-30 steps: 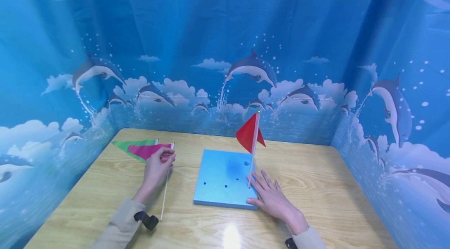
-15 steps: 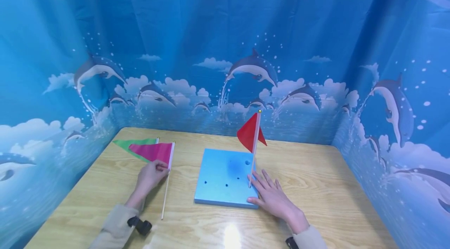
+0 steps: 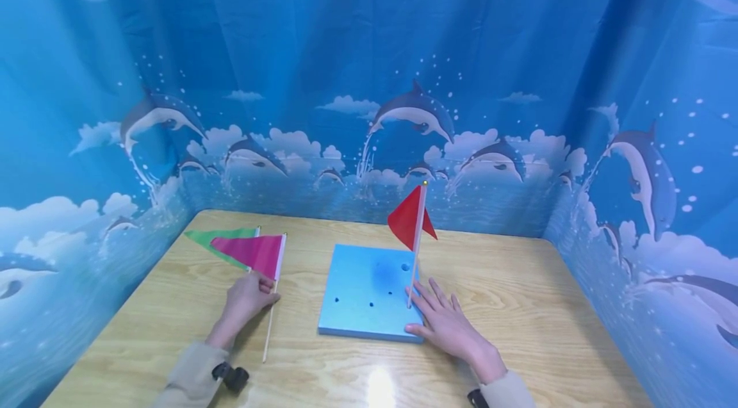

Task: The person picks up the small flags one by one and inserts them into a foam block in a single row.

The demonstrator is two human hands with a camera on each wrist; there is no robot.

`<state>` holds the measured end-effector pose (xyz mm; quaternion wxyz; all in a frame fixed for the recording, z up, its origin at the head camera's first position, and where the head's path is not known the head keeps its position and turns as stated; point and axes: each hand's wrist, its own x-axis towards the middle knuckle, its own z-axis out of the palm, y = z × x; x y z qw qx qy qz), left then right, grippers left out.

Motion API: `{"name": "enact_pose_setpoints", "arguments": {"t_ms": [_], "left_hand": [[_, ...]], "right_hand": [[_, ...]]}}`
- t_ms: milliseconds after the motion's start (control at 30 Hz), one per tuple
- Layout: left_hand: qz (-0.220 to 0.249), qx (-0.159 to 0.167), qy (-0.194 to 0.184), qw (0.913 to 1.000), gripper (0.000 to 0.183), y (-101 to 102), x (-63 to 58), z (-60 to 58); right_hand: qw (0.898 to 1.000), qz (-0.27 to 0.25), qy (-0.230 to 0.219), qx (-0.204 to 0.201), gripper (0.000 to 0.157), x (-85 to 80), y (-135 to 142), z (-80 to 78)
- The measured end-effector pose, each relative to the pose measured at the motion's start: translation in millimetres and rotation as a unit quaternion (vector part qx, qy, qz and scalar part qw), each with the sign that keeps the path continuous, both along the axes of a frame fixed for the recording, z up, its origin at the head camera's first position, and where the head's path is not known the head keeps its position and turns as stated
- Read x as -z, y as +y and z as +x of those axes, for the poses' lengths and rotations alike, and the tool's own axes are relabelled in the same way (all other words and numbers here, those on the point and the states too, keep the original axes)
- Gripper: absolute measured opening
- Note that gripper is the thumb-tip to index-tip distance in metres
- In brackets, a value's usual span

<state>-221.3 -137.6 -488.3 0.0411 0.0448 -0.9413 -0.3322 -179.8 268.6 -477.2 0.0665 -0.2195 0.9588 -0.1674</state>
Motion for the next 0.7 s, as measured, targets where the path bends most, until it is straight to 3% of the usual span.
{"name": "enact_pose_setpoints", "arguments": {"t_ms": [233, 700], "left_hand": [[-0.029, 0.014, 0.018, 0.9993, 0.018, 0, -3.2, 2.6], [-0.027, 0.025, -0.003, 0.9993, 0.02, -4, -12.0, -1.3]], "right_hand": [[1.0, 0.0, 0.0, 0.004, 0.07, 0.9, 0, 0.2], [1.0, -0.009, 0.014, -0.003, 0.07, 1.2, 0, 0.8]]}}
